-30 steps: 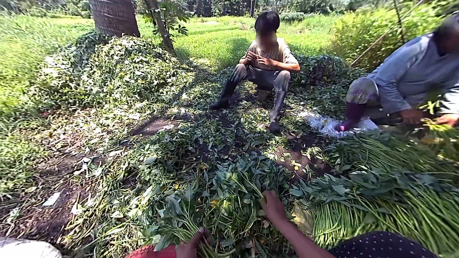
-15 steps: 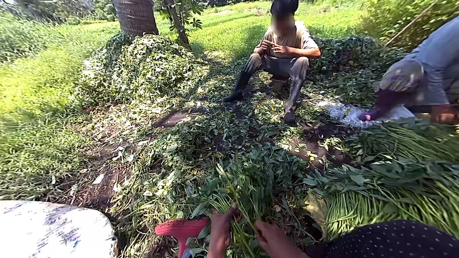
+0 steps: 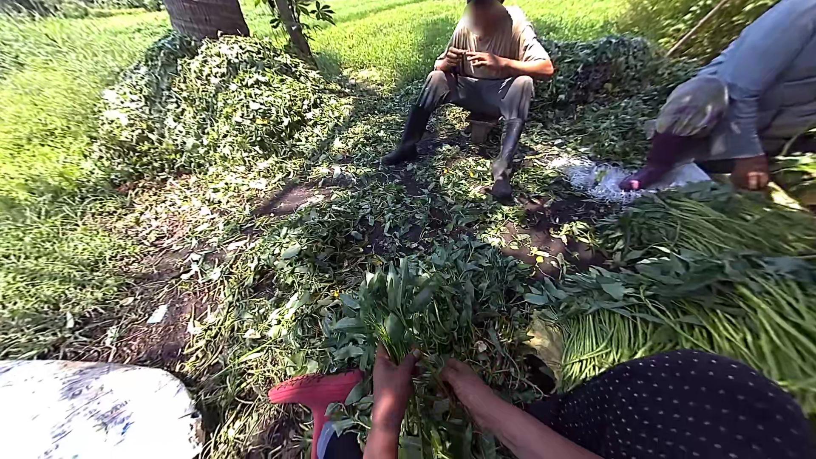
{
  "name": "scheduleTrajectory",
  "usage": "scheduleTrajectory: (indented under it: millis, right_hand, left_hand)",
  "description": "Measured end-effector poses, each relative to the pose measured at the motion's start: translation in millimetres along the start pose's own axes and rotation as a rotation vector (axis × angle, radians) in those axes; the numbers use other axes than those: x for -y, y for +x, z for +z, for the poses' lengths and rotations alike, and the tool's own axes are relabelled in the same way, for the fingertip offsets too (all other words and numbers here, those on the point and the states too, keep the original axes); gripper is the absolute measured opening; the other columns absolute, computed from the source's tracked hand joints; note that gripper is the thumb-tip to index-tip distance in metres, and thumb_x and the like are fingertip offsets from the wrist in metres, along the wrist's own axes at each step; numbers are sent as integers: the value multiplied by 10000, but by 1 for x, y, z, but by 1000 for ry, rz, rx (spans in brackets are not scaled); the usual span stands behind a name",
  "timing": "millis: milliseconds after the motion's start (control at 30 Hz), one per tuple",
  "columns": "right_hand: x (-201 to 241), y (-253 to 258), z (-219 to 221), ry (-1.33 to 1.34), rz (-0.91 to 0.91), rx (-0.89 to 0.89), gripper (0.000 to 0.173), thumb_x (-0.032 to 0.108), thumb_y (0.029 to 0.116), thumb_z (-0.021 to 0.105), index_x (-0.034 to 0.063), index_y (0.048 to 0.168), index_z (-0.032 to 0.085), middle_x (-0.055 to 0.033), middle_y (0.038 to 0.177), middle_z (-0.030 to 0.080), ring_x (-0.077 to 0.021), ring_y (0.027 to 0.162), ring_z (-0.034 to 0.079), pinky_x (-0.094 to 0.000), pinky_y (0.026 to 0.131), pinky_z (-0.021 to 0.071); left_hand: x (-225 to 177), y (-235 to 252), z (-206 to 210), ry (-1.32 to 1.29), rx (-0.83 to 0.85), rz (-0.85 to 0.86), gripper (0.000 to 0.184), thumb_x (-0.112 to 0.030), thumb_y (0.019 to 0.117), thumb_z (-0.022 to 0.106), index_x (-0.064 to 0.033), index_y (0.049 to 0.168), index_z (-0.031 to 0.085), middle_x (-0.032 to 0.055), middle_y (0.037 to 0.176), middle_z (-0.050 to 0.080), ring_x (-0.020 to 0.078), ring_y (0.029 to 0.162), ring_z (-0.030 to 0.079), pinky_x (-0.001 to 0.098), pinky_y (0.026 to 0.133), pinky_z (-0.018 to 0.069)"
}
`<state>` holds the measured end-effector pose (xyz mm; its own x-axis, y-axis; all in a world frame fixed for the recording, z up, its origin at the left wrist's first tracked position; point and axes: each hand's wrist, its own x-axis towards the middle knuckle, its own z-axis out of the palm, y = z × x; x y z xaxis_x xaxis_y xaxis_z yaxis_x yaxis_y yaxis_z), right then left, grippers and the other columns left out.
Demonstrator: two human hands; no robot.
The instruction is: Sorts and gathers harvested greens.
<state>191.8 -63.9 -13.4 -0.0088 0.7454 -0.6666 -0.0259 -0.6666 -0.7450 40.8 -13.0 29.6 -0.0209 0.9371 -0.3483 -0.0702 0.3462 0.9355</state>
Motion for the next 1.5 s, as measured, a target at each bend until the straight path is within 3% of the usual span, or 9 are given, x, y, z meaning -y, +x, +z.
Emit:
scheduleTrajectory:
  millis: [167, 367, 600, 700, 800, 867, 1000, 1367, 1500]
  right_hand:
    - [-34, 19, -32, -765, -135, 49, 355, 214, 1061, 472, -69, 1207, 629, -284, 1205, 642, -424, 1147, 634, -599, 1007, 493]
    - [-11, 16, -66, -1011, 84, -37, 528, 401, 1028, 567, 56, 1427, 586, -262, 1401, 594, -482, 1346, 512, -758, 1097, 324]
    - [19, -16, -38, -1094, -689, 158, 424, 249, 1083, 415, 249, 1476, 576, -29, 1557, 514, -319, 1513, 352, -621, 1212, 242]
    - [3, -12, -21, -1080, -664, 154, 409, 244, 1099, 389, 166, 1449, 587, -114, 1434, 611, -332, 1421, 480, -628, 1210, 235]
    - [-7, -11, -11, -922, -874, -177, 315, 214, 1060, 455, 27, 1183, 677, -202, 1172, 673, -365, 1153, 644, -556, 1062, 469]
    - [-4, -10, -12, -933, -956, -242, 324, 211, 1047, 475, 81, 1280, 658, -155, 1319, 650, -346, 1289, 587, -549, 1106, 447]
    - [7, -12, -16, -1053, -711, 166, 425, 258, 1110, 357, 103, 1443, 572, -132, 1394, 633, -313, 1404, 496, -548, 1237, 237]
    - [9, -10, -1, -811, -245, 107, 433, 204, 1104, 336, -58, 1353, 573, -246, 1341, 611, -347, 1263, 603, -517, 1092, 463]
    - [2, 30, -17, -99, 112, -135, 289, 210, 1112, 371, 3, 1167, 565, -49, 780, 471, -155, 587, 477, -325, 581, 479]
  left_hand:
    - [-23, 7, -29, -32, -190, 207, 568, 38, 912, 709, 51, 1383, 393, 155, 1020, 690, 211, 777, 713, 351, 635, 623]
    - [-40, 6, -56, -29, -284, 186, 576, 47, 913, 705, 37, 1394, 388, 161, 1017, 675, 204, 750, 703, 336, 599, 607]
    - [-34, 10, -60, -102, -255, 139, 534, 49, 932, 682, 29, 1380, 394, 169, 1013, 676, 209, 763, 700, 338, 611, 605]
    - [-39, 9, -61, -129, -255, 136, 517, 53, 934, 676, 28, 1370, 398, 165, 987, 674, 210, 718, 688, 337, 583, 595]
    - [-43, 7, -65, -145, -257, 159, 489, 71, 931, 665, 35, 1344, 406, 163, 950, 691, 208, 674, 690, 331, 562, 598]
    - [-44, 5, -66, -170, -249, 150, 486, 64, 938, 662, 34, 1345, 399, 163, 947, 685, 206, 669, 685, 329, 563, 598]
    - [-46, 4, -65, -233, -249, 151, 426, 64, 948, 647, 41, 1314, 430, 169, 963, 685, 201, 682, 680, 320, 564, 590]
    - [-40, -3, -59, -302, -422, 280, 458, 150, 927, 603, 43, 1318, 391, 166, 921, 685, 245, 760, 734, 373, 666, 648]
    - [-41, -3, -60, -240, -537, 314, 520, 100, 965, 592, 32, 1408, 326, 156, 940, 666, 216, 758, 721, 358, 689, 638]
